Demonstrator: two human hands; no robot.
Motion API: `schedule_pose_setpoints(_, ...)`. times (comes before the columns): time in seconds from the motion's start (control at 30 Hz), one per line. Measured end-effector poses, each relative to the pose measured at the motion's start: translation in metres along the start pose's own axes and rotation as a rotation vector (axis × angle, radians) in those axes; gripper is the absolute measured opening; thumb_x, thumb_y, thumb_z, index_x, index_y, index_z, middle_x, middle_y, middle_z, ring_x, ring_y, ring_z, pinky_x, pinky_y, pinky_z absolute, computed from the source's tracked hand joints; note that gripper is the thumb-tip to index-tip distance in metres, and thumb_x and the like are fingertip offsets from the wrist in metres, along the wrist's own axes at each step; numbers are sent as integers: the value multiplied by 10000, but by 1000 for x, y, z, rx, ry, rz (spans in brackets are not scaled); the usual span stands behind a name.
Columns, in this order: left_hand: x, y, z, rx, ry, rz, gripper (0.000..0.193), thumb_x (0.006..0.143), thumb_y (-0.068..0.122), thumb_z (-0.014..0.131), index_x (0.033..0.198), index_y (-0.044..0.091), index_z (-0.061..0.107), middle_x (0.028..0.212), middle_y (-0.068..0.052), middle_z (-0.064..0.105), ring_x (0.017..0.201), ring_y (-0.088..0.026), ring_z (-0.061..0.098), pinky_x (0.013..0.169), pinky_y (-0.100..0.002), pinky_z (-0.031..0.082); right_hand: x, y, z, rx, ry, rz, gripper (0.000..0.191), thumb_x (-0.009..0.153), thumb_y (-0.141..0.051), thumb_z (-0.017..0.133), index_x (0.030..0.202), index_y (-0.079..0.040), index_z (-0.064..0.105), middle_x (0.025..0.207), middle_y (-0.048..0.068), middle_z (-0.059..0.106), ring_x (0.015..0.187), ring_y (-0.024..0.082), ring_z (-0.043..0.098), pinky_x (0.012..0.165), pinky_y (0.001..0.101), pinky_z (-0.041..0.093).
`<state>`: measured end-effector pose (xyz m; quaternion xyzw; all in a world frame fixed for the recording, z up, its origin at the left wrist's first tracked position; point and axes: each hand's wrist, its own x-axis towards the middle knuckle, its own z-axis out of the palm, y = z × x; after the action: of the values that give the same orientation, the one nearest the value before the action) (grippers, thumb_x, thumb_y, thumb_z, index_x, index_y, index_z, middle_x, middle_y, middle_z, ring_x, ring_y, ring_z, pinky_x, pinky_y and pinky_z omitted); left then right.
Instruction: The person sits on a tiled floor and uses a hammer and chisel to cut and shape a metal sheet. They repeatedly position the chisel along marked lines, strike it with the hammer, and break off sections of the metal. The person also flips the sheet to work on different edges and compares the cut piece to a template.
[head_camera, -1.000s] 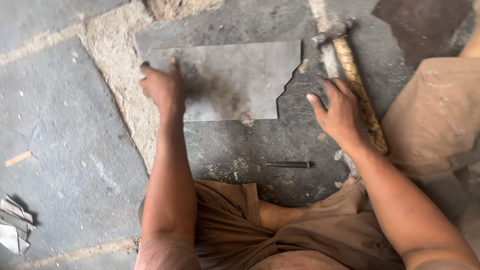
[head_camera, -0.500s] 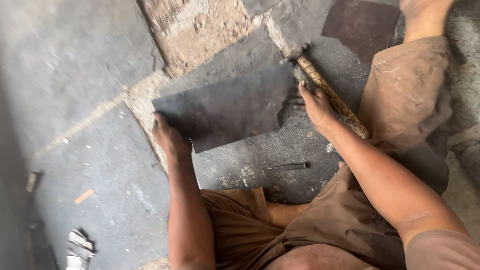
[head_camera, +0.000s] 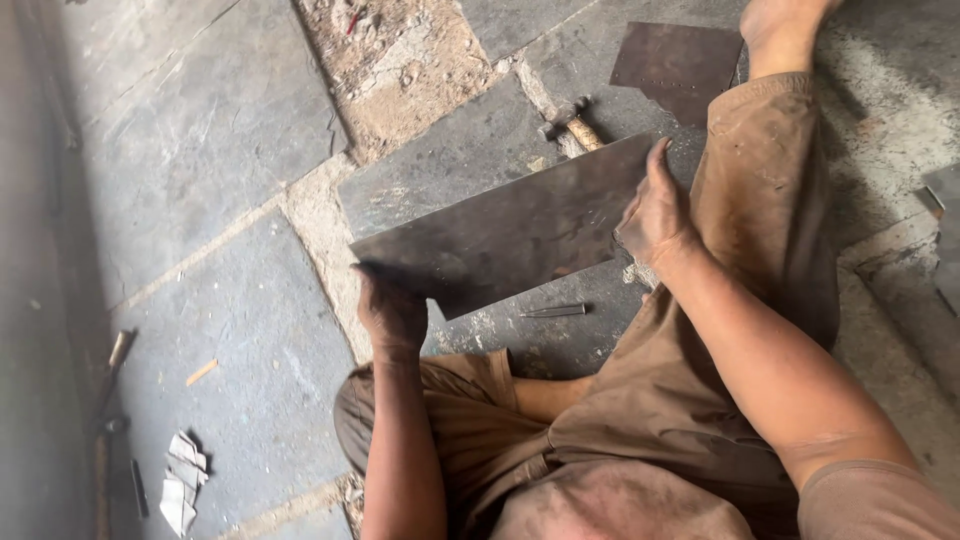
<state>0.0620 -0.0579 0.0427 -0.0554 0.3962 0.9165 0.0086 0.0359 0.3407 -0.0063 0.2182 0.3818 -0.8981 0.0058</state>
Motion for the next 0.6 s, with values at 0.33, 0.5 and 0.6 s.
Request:
schedule_pose_setpoints(0.33,-24,2,-2,773,12,87,629,1017,575,423,1258,-3,486,864,-31,616,832,-142,584,882,-311,554,-45,-26,36,-32,-345,-118,1219,845,-795,623,1645,-7,148,1579,136,393,1459,275,430,1258,492,339)
schedule_pose_setpoints(0.5,-22,10,3,-38,0,-152,591,994,564,433,1187,16,541,1038,-70,662,1025,-168,641,1016,-368,528,-48,-26,43,-56,-294,-79,1176,833,-787,581,1602,-32,109,1545,166,416,1468,315,425,1247,544,329)
schedule_pose_setpoints(0.6,-16,5,4,-115,-64,-54,534,1147,513,430,1227,-5,533,1089,-99,589,1040,-215,548,1023,-413,447,-44,-23,45,-56,-226,-71,1164,816,-791,560,1603,-46,135,1510,121,417,1458,307,400,1227,606,234)
